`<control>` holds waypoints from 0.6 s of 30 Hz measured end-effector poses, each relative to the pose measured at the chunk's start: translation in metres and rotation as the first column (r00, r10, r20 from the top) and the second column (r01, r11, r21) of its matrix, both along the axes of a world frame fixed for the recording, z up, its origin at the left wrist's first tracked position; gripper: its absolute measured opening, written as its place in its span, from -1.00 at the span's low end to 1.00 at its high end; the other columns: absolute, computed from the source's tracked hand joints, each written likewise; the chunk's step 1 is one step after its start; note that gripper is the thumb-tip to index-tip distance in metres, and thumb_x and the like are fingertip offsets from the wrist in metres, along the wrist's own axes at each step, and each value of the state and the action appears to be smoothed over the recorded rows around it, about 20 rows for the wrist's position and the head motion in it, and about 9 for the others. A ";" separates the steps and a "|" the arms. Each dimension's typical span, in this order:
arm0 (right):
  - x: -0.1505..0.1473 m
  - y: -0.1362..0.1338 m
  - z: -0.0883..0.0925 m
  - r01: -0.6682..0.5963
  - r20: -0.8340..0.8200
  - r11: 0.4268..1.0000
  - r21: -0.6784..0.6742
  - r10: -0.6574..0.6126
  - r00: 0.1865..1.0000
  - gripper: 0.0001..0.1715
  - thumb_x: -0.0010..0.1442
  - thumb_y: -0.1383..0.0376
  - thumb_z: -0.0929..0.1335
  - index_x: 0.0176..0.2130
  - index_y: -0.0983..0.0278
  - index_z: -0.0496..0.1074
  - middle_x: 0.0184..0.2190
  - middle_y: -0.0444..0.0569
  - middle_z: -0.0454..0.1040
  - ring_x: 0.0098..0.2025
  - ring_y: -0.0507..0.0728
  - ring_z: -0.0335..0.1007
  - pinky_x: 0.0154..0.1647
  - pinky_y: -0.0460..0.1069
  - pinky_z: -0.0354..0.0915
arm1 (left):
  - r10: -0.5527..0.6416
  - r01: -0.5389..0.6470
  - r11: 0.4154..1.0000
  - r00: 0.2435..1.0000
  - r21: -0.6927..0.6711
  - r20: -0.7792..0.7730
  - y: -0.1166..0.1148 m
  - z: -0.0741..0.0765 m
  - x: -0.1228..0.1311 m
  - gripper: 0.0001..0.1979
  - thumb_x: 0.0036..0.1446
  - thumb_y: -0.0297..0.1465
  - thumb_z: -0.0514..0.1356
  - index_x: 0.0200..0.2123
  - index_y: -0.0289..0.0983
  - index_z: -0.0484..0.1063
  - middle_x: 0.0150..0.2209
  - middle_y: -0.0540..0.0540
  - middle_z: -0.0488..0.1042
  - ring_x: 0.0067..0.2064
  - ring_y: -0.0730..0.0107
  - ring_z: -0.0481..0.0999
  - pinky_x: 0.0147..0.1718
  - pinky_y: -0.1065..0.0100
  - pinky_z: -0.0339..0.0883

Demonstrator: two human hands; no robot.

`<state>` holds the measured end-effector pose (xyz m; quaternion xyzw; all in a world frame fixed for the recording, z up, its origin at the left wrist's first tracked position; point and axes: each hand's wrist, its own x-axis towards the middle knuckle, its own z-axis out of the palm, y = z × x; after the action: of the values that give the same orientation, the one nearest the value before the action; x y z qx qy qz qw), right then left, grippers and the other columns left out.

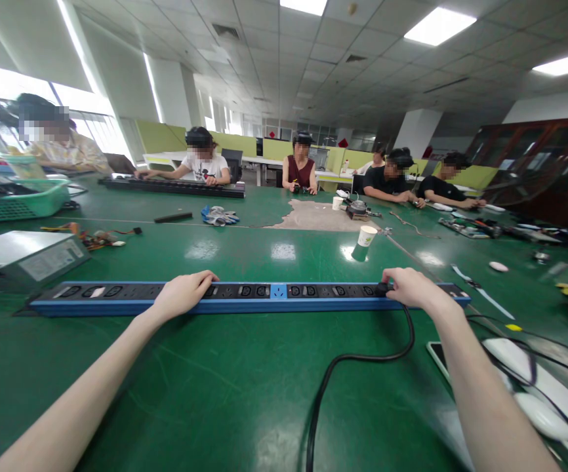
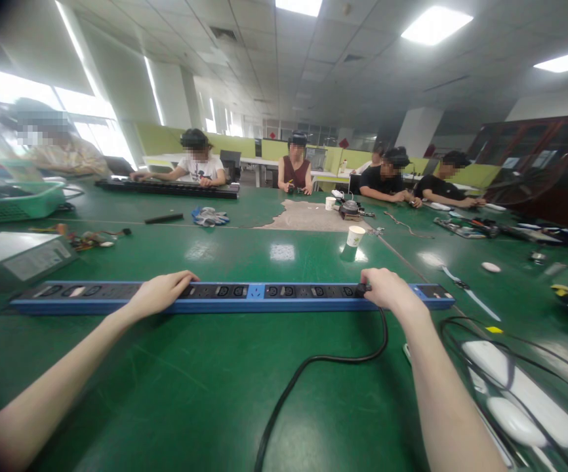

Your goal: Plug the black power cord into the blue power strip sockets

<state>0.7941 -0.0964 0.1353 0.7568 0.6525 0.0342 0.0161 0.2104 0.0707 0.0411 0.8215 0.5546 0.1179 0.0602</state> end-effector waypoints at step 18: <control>-0.009 0.006 -0.003 0.070 0.029 0.996 0.048 -0.071 0.997 -0.79 0.07 0.20 0.42 -0.24 0.14 0.60 -0.22 0.09 0.59 -0.20 0.30 0.54 -0.21 0.10 0.32 | 0.026 -0.026 1.000 1.000 0.006 -0.003 -0.005 0.002 0.003 -0.50 0.40 -0.07 -0.17 0.04 -0.01 0.52 -0.03 -0.04 0.63 -0.06 0.13 0.61 -0.09 0.28 0.34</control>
<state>0.7850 -0.0905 0.1319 0.7788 0.6242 0.0606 0.0097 0.2130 0.0660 0.0435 0.8147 0.5649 0.1190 0.0556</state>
